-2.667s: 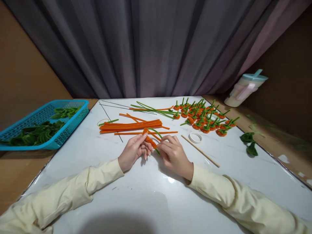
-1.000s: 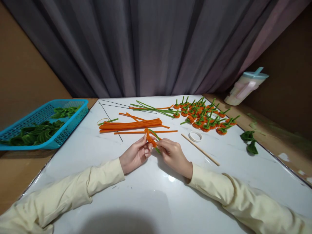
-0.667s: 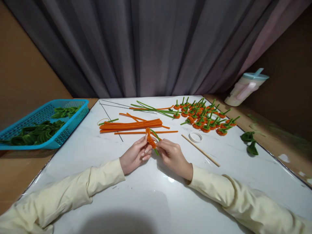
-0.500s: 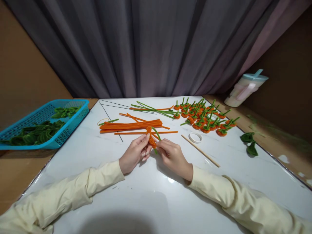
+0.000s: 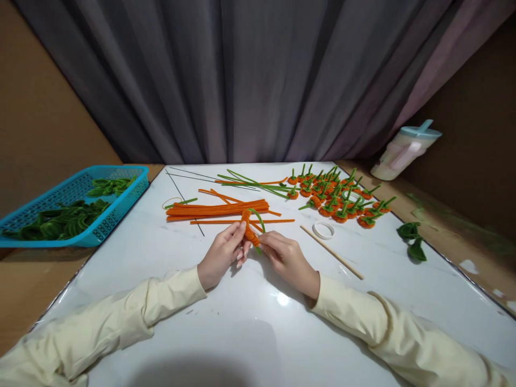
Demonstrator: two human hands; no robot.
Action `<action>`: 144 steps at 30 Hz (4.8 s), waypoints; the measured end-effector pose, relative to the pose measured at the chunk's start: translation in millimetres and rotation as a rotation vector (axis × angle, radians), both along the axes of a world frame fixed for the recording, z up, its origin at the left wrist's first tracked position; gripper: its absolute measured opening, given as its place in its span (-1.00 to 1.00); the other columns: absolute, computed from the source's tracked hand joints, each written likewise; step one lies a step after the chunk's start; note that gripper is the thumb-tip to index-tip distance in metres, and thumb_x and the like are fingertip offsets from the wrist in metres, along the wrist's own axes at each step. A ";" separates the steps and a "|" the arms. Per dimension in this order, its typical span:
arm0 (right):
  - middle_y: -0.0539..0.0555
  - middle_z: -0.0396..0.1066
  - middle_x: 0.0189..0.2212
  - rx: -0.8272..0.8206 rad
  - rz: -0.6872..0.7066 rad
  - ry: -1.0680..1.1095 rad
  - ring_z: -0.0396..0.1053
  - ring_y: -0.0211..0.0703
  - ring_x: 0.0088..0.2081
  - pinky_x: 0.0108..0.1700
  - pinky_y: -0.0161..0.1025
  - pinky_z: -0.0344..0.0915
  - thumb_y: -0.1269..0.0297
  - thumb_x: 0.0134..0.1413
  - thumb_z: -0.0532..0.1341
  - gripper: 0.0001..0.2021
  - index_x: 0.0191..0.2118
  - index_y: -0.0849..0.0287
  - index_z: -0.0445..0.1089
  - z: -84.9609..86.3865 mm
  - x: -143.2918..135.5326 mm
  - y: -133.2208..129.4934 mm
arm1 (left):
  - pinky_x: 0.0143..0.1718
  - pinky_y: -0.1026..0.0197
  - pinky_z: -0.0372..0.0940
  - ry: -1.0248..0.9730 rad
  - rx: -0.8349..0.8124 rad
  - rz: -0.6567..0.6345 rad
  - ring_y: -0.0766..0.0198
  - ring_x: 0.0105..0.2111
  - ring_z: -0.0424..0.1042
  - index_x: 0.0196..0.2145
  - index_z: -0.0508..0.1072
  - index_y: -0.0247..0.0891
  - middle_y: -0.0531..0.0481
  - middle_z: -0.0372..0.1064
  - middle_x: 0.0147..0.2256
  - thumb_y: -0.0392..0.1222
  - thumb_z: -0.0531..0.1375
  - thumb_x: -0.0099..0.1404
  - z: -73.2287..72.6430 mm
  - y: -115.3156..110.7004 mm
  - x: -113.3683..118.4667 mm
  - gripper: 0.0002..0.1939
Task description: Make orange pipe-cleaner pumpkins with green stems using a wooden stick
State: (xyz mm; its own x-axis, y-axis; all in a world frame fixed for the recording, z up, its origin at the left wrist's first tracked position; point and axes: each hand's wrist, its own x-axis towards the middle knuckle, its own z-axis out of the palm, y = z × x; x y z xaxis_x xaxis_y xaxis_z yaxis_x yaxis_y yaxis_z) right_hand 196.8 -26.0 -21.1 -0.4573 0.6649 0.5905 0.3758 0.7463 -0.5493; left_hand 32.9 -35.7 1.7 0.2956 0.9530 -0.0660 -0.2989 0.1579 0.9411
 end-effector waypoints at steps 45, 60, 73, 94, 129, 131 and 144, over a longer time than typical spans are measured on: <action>0.20 0.36 -0.40 0.271 0.038 -0.269 0.26 -0.10 -0.38 -0.37 -0.24 0.26 0.55 0.06 -0.01 -0.81 -0.26 0.28 0.30 -5.6 5.5 -1.1 | -0.73 0.46 0.03 0.000 -0.099 0.025 0.53 -0.70 -0.01 -0.51 0.36 -0.37 0.16 0.08 -0.67 0.02 0.27 0.10 1.6 7.8 -5.2 -0.65; 0.20 0.36 -0.36 0.214 0.051 -0.174 0.28 -0.11 -0.33 -0.32 -0.21 0.32 0.52 0.15 -0.03 -0.82 -0.23 0.23 0.27 -4.2 4.8 -0.4 | -0.73 0.44 0.02 -0.047 -0.129 -0.070 0.51 -0.69 -0.02 -0.58 0.28 -0.33 0.15 0.09 -0.67 -0.01 0.26 0.12 5.5 7.6 -6.8 -0.64; 0.13 0.40 -0.38 0.109 0.013 -0.037 0.36 -0.20 -0.36 -0.33 -0.31 0.33 0.47 0.20 0.03 -0.86 -0.28 0.19 0.31 2.5 1.8 1.2 | -0.70 0.44 0.06 0.012 -0.055 0.013 0.50 -0.69 0.04 -0.47 0.33 -0.34 0.16 0.12 -0.67 0.04 0.24 0.12 2.3 8.2 -7.3 -0.66; 0.12 0.40 -0.42 0.089 0.050 -0.104 0.29 -0.17 -0.36 -0.31 -0.24 0.30 0.40 0.22 0.04 -0.84 -0.32 0.20 0.34 -1.0 2.8 4.5 | -0.74 0.43 -0.02 -0.060 -0.116 0.095 0.47 -0.69 0.05 -0.49 0.21 -0.26 0.19 0.06 -0.67 0.05 0.24 0.10 -7.7 11.0 -4.3 -0.64; 0.04 0.30 -0.55 0.103 -0.039 -0.130 0.24 -0.20 -0.46 -0.41 -0.30 0.22 0.39 0.20 0.00 -0.76 -0.48 0.16 0.26 1.2 -13.9 -6.0 | -0.31 0.28 0.13 0.294 0.186 0.269 0.30 -0.45 0.19 -0.44 0.23 -0.23 0.10 0.17 -0.49 0.06 0.02 0.27 -19.4 8.5 12.5 -0.69; 0.02 0.29 -0.57 0.076 -0.069 -0.119 0.24 -0.22 -0.47 -0.42 -0.31 0.21 0.39 0.19 0.01 -0.76 -0.51 0.16 0.24 -0.1 -14.7 -5.7 | -0.30 0.27 0.13 0.328 0.231 0.233 0.29 -0.43 0.19 -0.43 0.23 -0.22 0.10 0.17 -0.48 0.08 0.00 0.28 -21.5 7.4 12.4 -0.69; 0.20 0.29 -0.02 0.238 -0.063 -0.031 0.27 -0.08 -0.01 -0.04 -0.14 0.31 0.48 0.13 0.09 -0.66 0.04 0.15 0.19 6.7 -0.7 -3.4 | -0.50 0.28 0.17 0.020 0.004 -0.044 0.34 -0.62 0.26 -0.61 0.24 -0.29 0.07 0.22 -0.68 0.00 0.12 0.17 -11.1 19.1 -2.5 -0.65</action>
